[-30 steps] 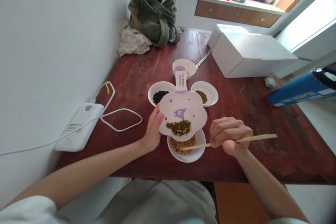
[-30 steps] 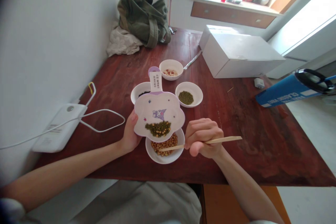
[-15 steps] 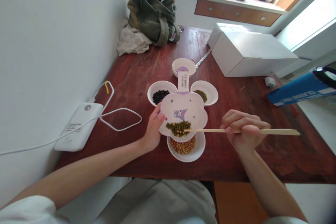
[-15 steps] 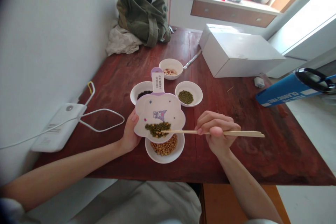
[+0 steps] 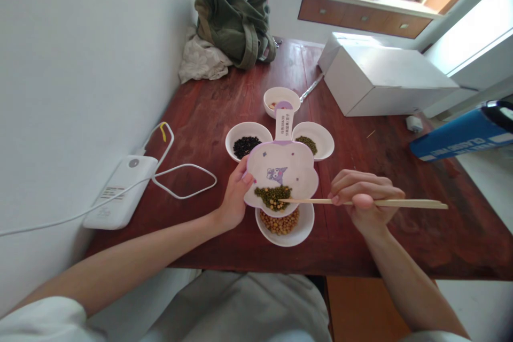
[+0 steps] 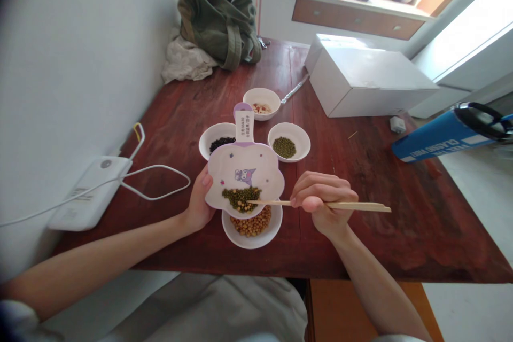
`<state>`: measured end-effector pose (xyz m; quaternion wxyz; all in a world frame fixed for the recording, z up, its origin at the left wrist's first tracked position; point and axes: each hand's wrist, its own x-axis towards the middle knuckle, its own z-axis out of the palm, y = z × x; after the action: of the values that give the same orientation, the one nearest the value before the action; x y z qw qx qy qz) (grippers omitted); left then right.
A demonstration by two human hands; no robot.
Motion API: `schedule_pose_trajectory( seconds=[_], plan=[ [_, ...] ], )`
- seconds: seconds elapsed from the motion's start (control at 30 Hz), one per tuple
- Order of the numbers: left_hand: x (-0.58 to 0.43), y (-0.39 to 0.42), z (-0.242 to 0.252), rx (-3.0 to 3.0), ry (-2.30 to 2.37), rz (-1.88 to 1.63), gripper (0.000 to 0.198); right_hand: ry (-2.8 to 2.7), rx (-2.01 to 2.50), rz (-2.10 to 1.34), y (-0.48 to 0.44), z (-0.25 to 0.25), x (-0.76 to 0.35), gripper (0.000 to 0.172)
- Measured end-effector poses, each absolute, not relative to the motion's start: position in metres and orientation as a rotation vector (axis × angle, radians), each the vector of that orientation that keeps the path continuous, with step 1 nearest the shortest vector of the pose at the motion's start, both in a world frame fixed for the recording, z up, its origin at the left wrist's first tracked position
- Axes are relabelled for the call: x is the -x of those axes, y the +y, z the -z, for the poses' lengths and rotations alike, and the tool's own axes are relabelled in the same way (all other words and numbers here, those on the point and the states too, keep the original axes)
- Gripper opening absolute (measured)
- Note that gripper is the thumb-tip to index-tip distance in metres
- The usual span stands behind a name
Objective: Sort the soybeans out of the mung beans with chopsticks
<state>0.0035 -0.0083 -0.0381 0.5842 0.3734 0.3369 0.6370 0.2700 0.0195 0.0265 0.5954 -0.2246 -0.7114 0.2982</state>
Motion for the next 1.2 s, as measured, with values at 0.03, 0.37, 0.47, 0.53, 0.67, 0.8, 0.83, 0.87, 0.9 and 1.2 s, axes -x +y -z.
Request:
schedule_pose_trajectory(
  seconds=[0.03, 0.37, 0.47, 0.53, 0.67, 0.8, 0.83, 0.87, 0.9, 1.2],
  plan=[
    [-0.003, -0.008, 0.038, -0.869, 0.787, -1.483, 0.071, -1.64, 0.522, -0.707, 0.019, -0.026, -0.27, 0.052],
    [-0.004, -0.008, 0.036, -0.864, 0.78, -1.47, 0.07, -1.589, 0.517, -0.778, 0.021, -0.024, -0.267, 0.057],
    [-0.004, -0.008, 0.036, -0.866, 0.774, -1.469, 0.07, -1.56, 0.53, -0.792, 0.021, -0.022, -0.267, 0.056],
    [-0.003, -0.009, 0.036, -0.872, 0.77, -1.468, 0.069, -1.558, 0.527, -0.799, 0.021, -0.022, -0.267, 0.055],
    [-0.003, -0.009, 0.035, -0.874, 0.762, -1.459, 0.069, -1.57, 0.509, -0.814, 0.022, -0.02, -0.267, 0.056],
    [-0.004, -0.008, 0.035, -0.879, 0.772, -1.468, 0.072, -1.566, 0.517, -0.846, 0.023, -0.019, -0.268, 0.057],
    [-0.004, -0.008, 0.034, -0.878, 0.775, -1.467, 0.073, -1.563, 0.522, -0.85, 0.023, -0.018, -0.268, 0.057],
    [-0.004, -0.008, 0.034, -0.877, 0.776, -1.466, 0.074, -1.562, 0.529, -0.852, 0.023, -0.017, -0.268, 0.056],
    [-0.005, -0.008, 0.034, -0.877, 0.775, -1.467, 0.074, -1.563, 0.535, -0.852, 0.022, -0.017, -0.268, 0.057],
    [-0.004, -0.008, 0.036, -0.89, 0.767, -1.471, 0.07, -1.566, 0.543, -0.876, 0.026, -0.011, -0.27, 0.057]
  ],
)
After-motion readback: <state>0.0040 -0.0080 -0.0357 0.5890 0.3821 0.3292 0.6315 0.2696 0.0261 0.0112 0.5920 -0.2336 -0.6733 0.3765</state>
